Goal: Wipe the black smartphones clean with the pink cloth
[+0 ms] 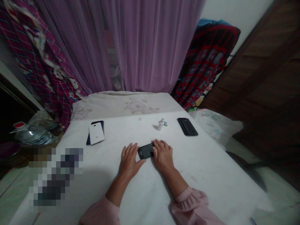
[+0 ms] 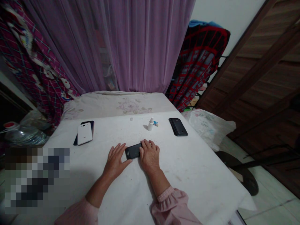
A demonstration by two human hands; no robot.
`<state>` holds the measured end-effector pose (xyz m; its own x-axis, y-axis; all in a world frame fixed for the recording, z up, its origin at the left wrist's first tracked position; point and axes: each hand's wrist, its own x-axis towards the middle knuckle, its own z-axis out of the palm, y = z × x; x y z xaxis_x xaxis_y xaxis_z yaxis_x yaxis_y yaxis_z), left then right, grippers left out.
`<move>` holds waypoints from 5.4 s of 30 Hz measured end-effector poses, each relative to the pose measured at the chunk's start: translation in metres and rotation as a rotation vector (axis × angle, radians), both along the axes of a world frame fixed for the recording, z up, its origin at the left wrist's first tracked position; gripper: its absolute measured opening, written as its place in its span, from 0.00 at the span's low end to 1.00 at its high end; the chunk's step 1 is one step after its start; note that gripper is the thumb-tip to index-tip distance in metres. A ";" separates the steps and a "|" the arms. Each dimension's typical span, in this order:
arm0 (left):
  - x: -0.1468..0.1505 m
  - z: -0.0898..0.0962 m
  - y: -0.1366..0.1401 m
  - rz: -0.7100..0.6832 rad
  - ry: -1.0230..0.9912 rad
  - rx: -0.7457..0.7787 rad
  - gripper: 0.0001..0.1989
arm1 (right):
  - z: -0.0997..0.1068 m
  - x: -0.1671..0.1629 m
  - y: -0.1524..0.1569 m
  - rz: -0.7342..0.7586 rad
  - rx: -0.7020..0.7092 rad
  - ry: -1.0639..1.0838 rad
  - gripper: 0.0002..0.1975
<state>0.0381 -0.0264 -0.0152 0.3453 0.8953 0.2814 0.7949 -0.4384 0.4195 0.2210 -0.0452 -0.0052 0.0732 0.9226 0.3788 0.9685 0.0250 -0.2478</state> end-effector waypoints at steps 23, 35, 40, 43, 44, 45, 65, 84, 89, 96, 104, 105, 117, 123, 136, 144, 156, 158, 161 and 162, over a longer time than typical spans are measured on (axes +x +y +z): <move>0.000 0.001 0.000 -0.001 0.030 0.013 0.23 | 0.011 -0.020 -0.052 0.393 -0.041 0.170 0.19; -0.003 -0.002 0.002 -0.011 0.050 0.030 0.24 | 0.013 -0.028 -0.035 0.385 -0.040 0.138 0.19; -0.002 -0.001 0.002 -0.008 0.030 0.028 0.25 | 0.003 0.005 -0.047 0.285 -0.051 0.042 0.20; -0.002 0.000 0.002 -0.006 0.024 0.015 0.27 | -0.005 0.025 -0.047 0.185 -0.053 -0.025 0.21; -0.002 0.000 0.002 -0.006 0.023 0.011 0.27 | -0.007 0.029 -0.047 0.155 -0.051 -0.037 0.21; -0.002 0.000 0.002 -0.006 0.021 0.009 0.27 | -0.008 0.031 -0.046 0.130 -0.049 -0.044 0.21; -0.002 0.000 0.002 -0.011 0.018 -0.006 0.26 | 0.002 0.005 0.008 0.152 -0.090 0.036 0.20; -0.002 0.003 0.001 -0.027 0.034 -0.026 0.26 | 0.000 0.005 -0.037 0.361 -0.065 0.000 0.22; -0.003 0.003 0.001 -0.039 0.039 -0.028 0.26 | -0.011 0.024 -0.031 0.143 -0.044 -0.033 0.22; -0.005 -0.002 0.001 -0.051 0.046 0.004 0.26 | -0.018 0.026 -0.028 0.113 0.080 0.093 0.22; -0.005 -0.007 -0.004 -0.052 0.067 0.020 0.34 | -0.021 0.034 -0.025 0.077 0.188 0.264 0.18; -0.005 -0.007 -0.005 -0.060 0.078 0.016 0.34 | -0.020 0.034 -0.026 0.071 0.198 0.284 0.18; -0.006 -0.009 -0.011 -0.047 0.111 0.007 0.36 | -0.023 0.041 -0.024 -0.008 0.148 0.339 0.17; -0.004 -0.003 -0.007 -0.038 0.103 0.013 0.30 | -0.020 0.041 -0.016 -0.029 0.116 0.562 0.14; -0.002 -0.001 -0.001 -0.037 0.085 0.042 0.26 | 0.003 0.055 -0.020 0.133 0.254 0.404 0.12; -0.003 -0.003 0.004 -0.035 0.110 0.015 0.29 | -0.009 0.044 -0.019 0.185 0.241 0.383 0.15; -0.001 -0.002 0.005 -0.027 0.111 -0.024 0.29 | -0.013 0.035 0.000 0.153 0.115 0.692 0.08; -0.001 -0.001 0.004 -0.026 0.121 -0.029 0.29 | -0.008 0.033 0.006 0.066 0.055 0.803 0.11; -0.001 -0.001 0.004 -0.027 0.128 -0.027 0.29 | -0.004 0.032 0.013 -0.042 0.071 0.748 0.12; -0.001 -0.001 0.004 -0.029 0.125 -0.023 0.29 | -0.004 0.033 0.013 -0.042 0.102 0.694 0.12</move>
<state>0.0368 -0.0228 -0.0164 0.4025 0.8901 0.2140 0.8287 -0.4536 0.3280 0.2538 -0.0317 -0.0088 0.3641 0.8761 0.3160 0.5882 0.0467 -0.8074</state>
